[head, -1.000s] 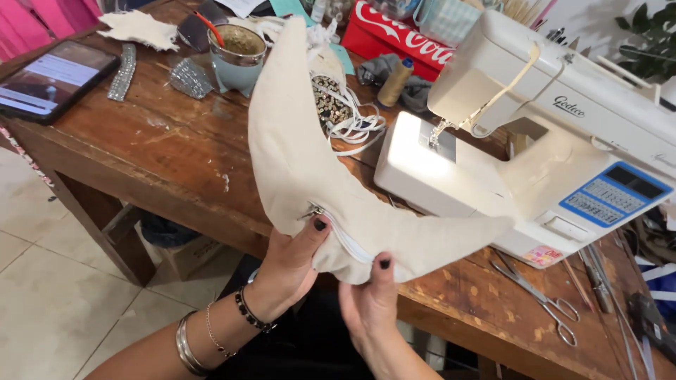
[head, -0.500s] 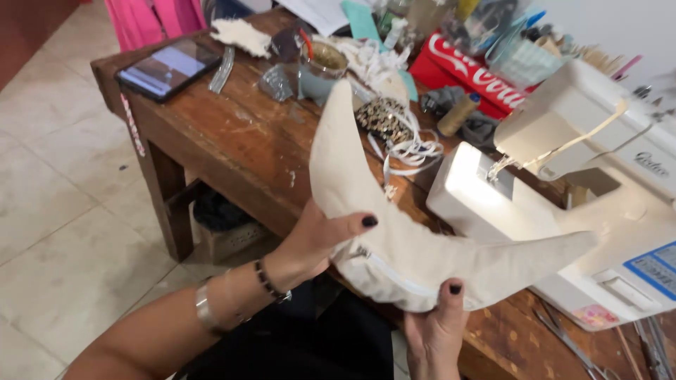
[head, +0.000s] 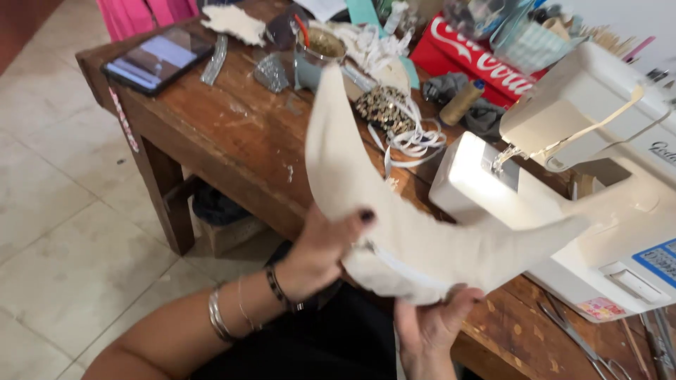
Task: Turning a crescent-shaped fabric pillow right-side out and shaping it by hand
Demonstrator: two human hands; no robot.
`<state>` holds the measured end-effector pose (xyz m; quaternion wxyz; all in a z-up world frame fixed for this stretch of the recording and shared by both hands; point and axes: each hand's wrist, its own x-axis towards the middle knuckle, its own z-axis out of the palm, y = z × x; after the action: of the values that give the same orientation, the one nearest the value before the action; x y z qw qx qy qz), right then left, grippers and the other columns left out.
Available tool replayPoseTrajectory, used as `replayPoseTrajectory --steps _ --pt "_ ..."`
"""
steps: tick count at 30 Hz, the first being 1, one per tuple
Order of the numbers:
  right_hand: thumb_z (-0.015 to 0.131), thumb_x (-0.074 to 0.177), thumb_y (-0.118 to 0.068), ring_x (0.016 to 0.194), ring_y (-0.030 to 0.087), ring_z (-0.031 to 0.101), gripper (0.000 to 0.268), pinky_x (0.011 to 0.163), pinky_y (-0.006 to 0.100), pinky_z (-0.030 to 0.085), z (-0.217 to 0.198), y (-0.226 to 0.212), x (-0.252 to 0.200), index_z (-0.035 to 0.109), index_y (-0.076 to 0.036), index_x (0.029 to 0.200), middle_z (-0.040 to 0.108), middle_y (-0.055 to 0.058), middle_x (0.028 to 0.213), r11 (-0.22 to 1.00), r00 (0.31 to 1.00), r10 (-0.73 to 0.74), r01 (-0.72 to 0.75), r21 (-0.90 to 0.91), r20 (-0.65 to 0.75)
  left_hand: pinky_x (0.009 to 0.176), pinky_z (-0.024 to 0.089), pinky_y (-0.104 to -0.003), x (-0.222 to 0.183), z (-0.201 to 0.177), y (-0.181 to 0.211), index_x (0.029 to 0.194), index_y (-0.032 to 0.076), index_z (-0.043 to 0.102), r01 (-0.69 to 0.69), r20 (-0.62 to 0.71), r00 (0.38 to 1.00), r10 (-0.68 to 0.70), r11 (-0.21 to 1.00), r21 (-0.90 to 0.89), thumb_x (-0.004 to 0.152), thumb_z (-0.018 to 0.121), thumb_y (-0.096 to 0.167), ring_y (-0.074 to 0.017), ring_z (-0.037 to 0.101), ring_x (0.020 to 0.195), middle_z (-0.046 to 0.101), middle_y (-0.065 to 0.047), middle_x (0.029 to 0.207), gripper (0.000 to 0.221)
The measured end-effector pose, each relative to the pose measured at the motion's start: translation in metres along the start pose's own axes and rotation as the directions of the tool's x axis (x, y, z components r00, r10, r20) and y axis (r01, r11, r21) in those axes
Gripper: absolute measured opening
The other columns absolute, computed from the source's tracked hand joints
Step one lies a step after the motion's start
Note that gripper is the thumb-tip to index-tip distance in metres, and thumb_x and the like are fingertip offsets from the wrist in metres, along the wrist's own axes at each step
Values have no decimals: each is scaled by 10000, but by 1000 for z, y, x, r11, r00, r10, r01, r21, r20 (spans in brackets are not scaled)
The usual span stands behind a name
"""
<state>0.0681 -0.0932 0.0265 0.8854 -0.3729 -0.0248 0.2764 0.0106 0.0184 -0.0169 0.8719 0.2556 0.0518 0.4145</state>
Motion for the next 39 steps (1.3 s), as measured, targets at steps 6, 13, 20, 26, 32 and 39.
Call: replayPoseTrajectory --steps 6,13,20,26,32,39 --pt "851 710 -263 1391 258 501 876 1250 456 332 -44 34 23 488 -61 1481 544 136 1494 981 948 -110 55 186 298 925 603 -390 -17 23 -11 1149 -9 649 7 158 987 14 991 -135 705 919 114 -235 694 1027 724 -114 1101 534" --pt "745 626 -471 1392 299 486 1014 1233 469 330 -48 18 17 447 -54 1501 523 149 1514 999 969 40 -36 -20 245 1145 490 -358 -30 20 14 1374 -31 528 89 291 945 -150 973 211 759 840 84 -248 634 1247 663 -180 1347 699" --pt "698 467 -403 1466 265 429 1143 1257 503 317 -3 -35 -3 371 -214 1546 455 35 1588 990 995 -15 29 -138 102 1133 510 -396 -29 13 17 1377 -18 566 199 238 940 -244 959 200 688 882 137 -262 622 1271 670 -158 1349 773" --pt "1004 783 -249 1427 342 453 999 1203 520 305 -74 -33 19 408 -106 1572 515 153 1541 992 846 -78 15 123 528 1153 494 -364 -36 25 41 1335 20 621 78 336 910 -241 898 432 682 884 207 -201 648 1227 693 -114 1332 728" --pt "814 807 -199 1179 304 615 510 1153 577 467 -58 -68 15 595 -173 1267 678 71 1156 927 895 -322 365 -93 308 1215 382 -438 -15 -12 57 1580 52 270 22 428 900 -81 990 141 640 924 582 -235 455 1428 453 -124 1571 1261" --pt "670 876 -183 985 214 679 287 960 482 594 -83 -58 22 627 -120 1152 681 55 1039 911 949 -298 315 -265 103 938 615 -393 -15 22 67 1287 9 637 109 66 990 -128 964 242 720 835 87 -222 716 1032 750 -145 1187 605"
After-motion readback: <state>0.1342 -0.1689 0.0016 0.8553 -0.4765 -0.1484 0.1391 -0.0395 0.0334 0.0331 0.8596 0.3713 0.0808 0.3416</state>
